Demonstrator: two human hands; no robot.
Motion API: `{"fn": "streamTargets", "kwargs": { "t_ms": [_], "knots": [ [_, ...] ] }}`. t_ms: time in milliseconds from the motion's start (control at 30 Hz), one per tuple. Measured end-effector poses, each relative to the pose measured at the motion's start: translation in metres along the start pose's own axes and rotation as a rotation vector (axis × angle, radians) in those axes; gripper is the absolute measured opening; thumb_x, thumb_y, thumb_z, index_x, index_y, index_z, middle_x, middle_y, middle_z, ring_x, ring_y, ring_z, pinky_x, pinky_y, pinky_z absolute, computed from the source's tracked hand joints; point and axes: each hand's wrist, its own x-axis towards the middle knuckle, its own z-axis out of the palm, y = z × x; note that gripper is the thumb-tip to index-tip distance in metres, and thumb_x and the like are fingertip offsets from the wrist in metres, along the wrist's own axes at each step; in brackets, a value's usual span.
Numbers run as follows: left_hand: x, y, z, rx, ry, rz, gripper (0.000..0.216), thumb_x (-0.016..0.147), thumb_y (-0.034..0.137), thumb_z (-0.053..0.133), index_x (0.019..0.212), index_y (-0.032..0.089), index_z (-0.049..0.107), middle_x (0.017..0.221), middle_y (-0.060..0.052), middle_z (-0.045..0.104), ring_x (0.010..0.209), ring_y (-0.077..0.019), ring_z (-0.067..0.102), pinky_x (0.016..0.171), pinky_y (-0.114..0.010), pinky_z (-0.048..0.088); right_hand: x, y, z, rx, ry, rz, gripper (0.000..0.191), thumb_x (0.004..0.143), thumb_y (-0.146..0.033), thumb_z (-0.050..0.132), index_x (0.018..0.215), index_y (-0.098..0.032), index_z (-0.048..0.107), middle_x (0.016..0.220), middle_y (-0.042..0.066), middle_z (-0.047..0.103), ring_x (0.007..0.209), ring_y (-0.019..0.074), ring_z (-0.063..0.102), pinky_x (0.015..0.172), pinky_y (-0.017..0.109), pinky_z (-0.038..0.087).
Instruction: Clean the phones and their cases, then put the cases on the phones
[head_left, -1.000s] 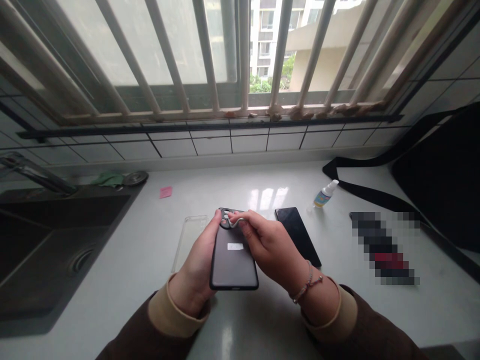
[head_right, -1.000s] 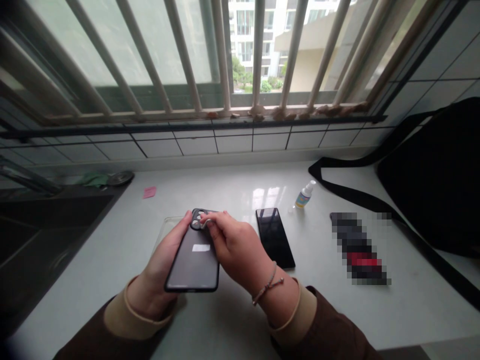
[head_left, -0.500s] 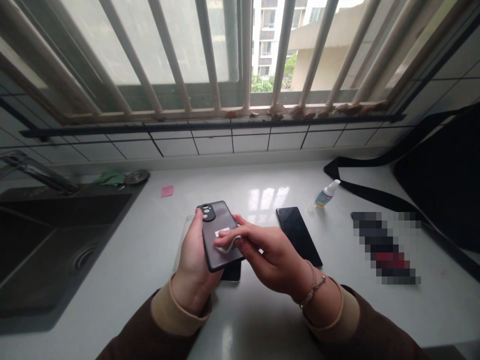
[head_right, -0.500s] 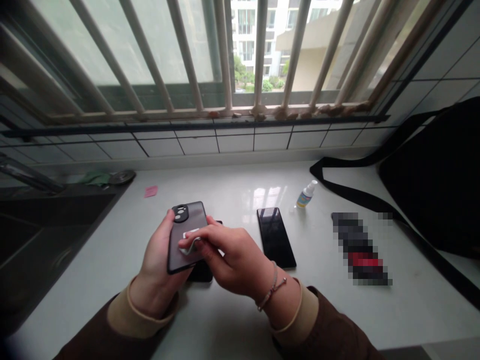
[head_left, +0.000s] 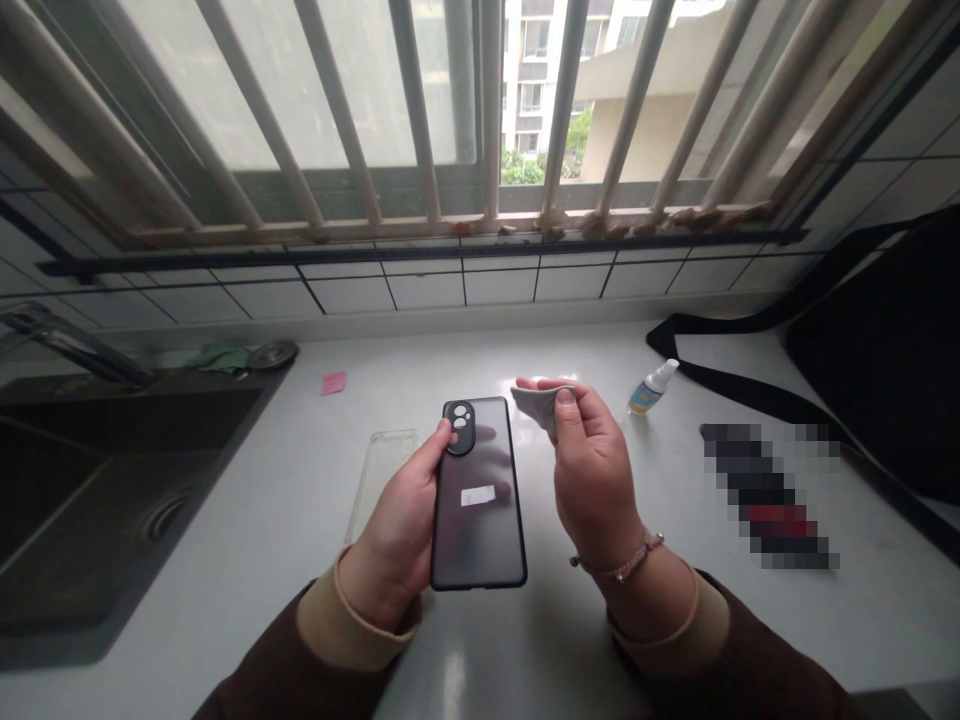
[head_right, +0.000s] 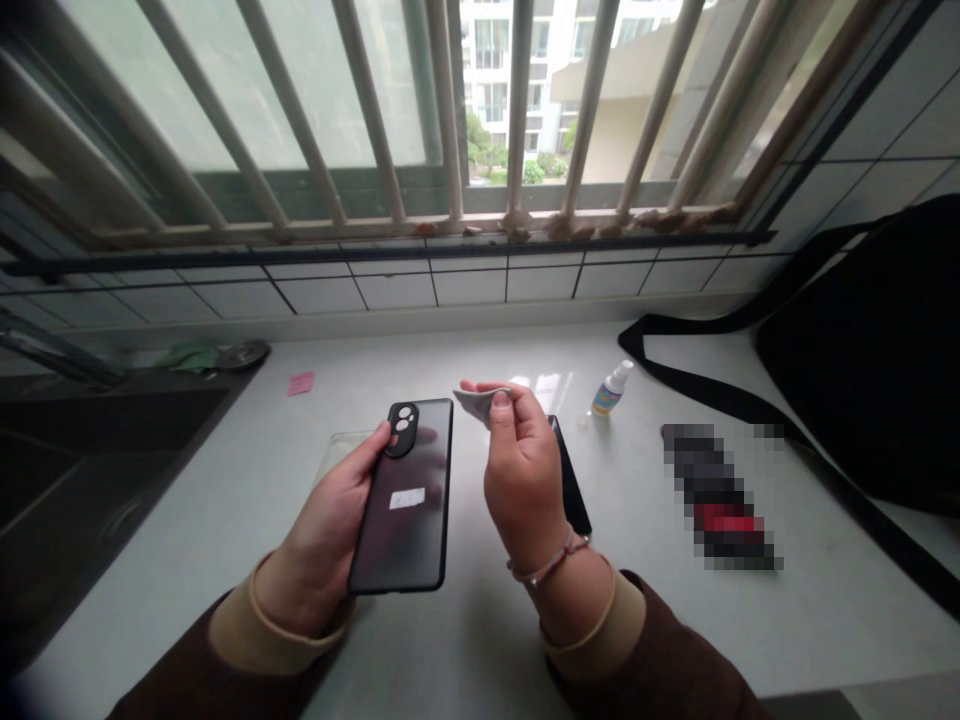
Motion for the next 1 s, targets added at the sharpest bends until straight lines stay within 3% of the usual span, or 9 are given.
{"fn": "streamTargets", "kwargs": {
  "t_ms": [200, 333, 467, 633, 867, 933, 1000],
  "knots": [
    [0.002, 0.0, -0.004, 0.017, -0.026, 0.032, 0.039, 0.11, 0.037, 0.051, 0.115, 0.01, 0.078, 0.088, -0.014, 0.082, 0.06, -0.0219, 0.076, 0.062, -0.034, 0.066, -0.004, -0.009, 0.002, -0.077, -0.151, -0.063, 0.027, 0.115, -0.038, 0.05, 0.122, -0.025, 0.072, 0.134, 0.009, 0.078, 0.135, 0.0246, 0.069, 0.122, 0.051, 0.05],
    [0.009, 0.001, -0.01, -0.043, -0.028, 0.122, 0.043, 0.112, 0.039, 0.047, 0.12, 0.01, 0.078, 0.096, -0.016, 0.083, 0.073, -0.0235, 0.08, 0.073, -0.036, 0.068, -0.013, -0.019, 0.005, -0.114, -0.403, -0.144, 0.024, 0.115, -0.03, 0.05, 0.124, -0.028, 0.073, 0.129, 0.006, 0.081, 0.139, 0.0235, 0.068, 0.123, 0.048, 0.051],
    [0.012, 0.002, -0.01, -0.08, 0.066, 0.175, 0.048, 0.113, 0.042, 0.044, 0.107, 0.009, 0.078, 0.09, -0.016, 0.082, 0.072, -0.0244, 0.08, 0.077, -0.039, 0.069, -0.014, -0.021, 0.005, -0.077, -0.572, -0.139, 0.023, 0.115, -0.027, 0.05, 0.123, -0.026, 0.071, 0.124, 0.005, 0.083, 0.135, 0.0217, 0.071, 0.126, 0.048, 0.047],
    [0.015, 0.006, -0.011, -0.13, 0.198, 0.309, 0.044, 0.113, 0.039, 0.043, 0.102, 0.01, 0.075, 0.087, -0.014, 0.081, 0.07, -0.0236, 0.079, 0.075, -0.039, 0.069, -0.015, -0.027, 0.004, 0.075, -0.631, -0.076, 0.021, 0.116, -0.03, 0.05, 0.12, -0.024, 0.069, 0.116, 0.006, 0.085, 0.129, 0.022, 0.074, 0.125, 0.05, 0.049],
    [0.018, 0.012, -0.016, -0.145, 0.209, 0.348, 0.047, 0.114, 0.037, 0.036, 0.094, 0.012, 0.071, 0.079, -0.014, 0.078, 0.063, -0.0233, 0.076, 0.068, -0.038, 0.068, -0.018, -0.034, 0.003, 0.126, -0.668, -0.111, 0.023, 0.115, -0.029, 0.05, 0.119, -0.022, 0.071, 0.111, 0.007, 0.085, 0.12, 0.0222, 0.078, 0.126, 0.052, 0.048],
    [0.016, 0.013, -0.015, -0.117, 0.189, 0.321, 0.049, 0.113, 0.04, 0.036, 0.091, 0.013, 0.07, 0.073, -0.011, 0.076, 0.054, -0.0225, 0.072, 0.061, -0.038, 0.066, -0.018, -0.032, 0.003, 0.17, -0.633, -0.079, 0.023, 0.115, -0.033, 0.05, 0.117, -0.022, 0.07, 0.104, 0.007, 0.085, 0.107, 0.0219, 0.082, 0.115, 0.049, 0.058],
    [0.014, 0.012, -0.012, -0.1, 0.199, 0.328, 0.048, 0.113, 0.042, 0.038, 0.092, 0.014, 0.07, 0.072, -0.01, 0.075, 0.052, -0.0219, 0.07, 0.056, -0.037, 0.064, -0.018, -0.029, 0.002, 0.169, -0.565, -0.05, 0.024, 0.115, -0.036, 0.051, 0.116, -0.022, 0.07, 0.095, 0.005, 0.083, 0.089, 0.0202, 0.082, 0.094, 0.041, 0.067]
  ]
}}
